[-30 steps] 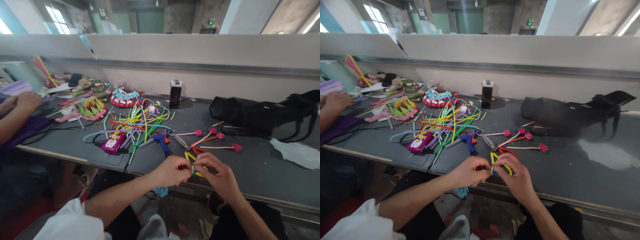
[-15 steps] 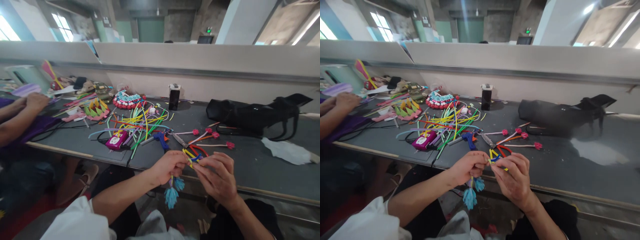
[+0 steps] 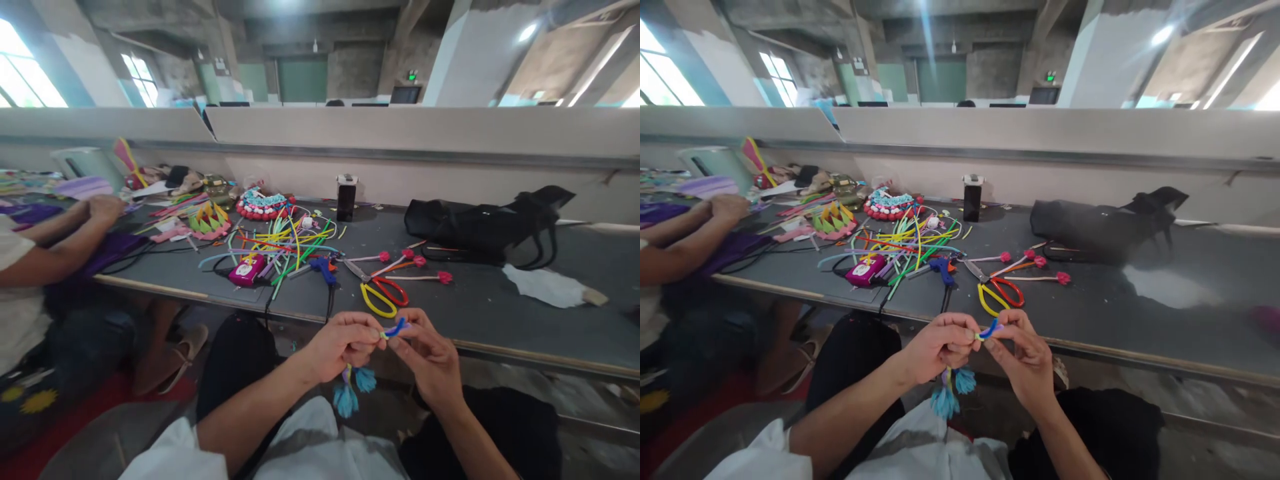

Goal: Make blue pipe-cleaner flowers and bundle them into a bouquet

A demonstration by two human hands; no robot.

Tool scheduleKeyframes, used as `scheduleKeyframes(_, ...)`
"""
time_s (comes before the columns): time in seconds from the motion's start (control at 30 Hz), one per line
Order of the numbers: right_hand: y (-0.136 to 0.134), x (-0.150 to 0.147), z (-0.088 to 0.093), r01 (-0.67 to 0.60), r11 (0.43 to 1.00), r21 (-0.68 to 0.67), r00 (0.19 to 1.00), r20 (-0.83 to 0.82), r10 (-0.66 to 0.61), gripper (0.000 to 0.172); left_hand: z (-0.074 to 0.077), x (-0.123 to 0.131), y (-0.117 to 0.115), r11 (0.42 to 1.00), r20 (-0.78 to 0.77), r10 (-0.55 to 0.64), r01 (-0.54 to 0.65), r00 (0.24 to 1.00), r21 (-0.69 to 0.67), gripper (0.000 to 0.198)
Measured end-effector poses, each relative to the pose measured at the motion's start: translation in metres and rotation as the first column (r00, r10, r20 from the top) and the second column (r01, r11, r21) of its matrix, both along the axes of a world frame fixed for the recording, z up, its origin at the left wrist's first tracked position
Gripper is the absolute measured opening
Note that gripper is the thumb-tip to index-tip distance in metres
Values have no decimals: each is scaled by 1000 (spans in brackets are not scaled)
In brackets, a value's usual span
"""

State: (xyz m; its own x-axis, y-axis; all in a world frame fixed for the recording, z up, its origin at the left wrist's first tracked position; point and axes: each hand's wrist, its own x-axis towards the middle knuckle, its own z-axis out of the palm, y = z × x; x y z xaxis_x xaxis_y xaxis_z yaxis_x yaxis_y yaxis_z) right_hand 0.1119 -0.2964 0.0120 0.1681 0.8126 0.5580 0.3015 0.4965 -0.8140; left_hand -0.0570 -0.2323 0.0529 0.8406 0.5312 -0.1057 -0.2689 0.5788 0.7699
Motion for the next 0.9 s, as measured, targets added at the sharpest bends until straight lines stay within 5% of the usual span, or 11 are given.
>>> scheduleKeyframes(0.3,-25,-12,-2,-184,975,-129,919,-374,124,4,17,-14,-29,998,-76,-33,37,997,53,13)
scheduleKeyframes(0.6,-28,-9,32,-281,956,-81,959,-53,277,9,25,-29,-44,993,-270,-91,107,959,44,15)
scheduleKeyframes(0.77,-21,-11,30,-209,973,-95,978,-25,207,9,28,-29,-47,983,-326,80,-20,942,183,16)
scheduleKeyframes(0.9,-27,-13,23,-174,974,-145,977,-150,152,17,29,-30,-50,848,-345,344,-131,873,514,17)
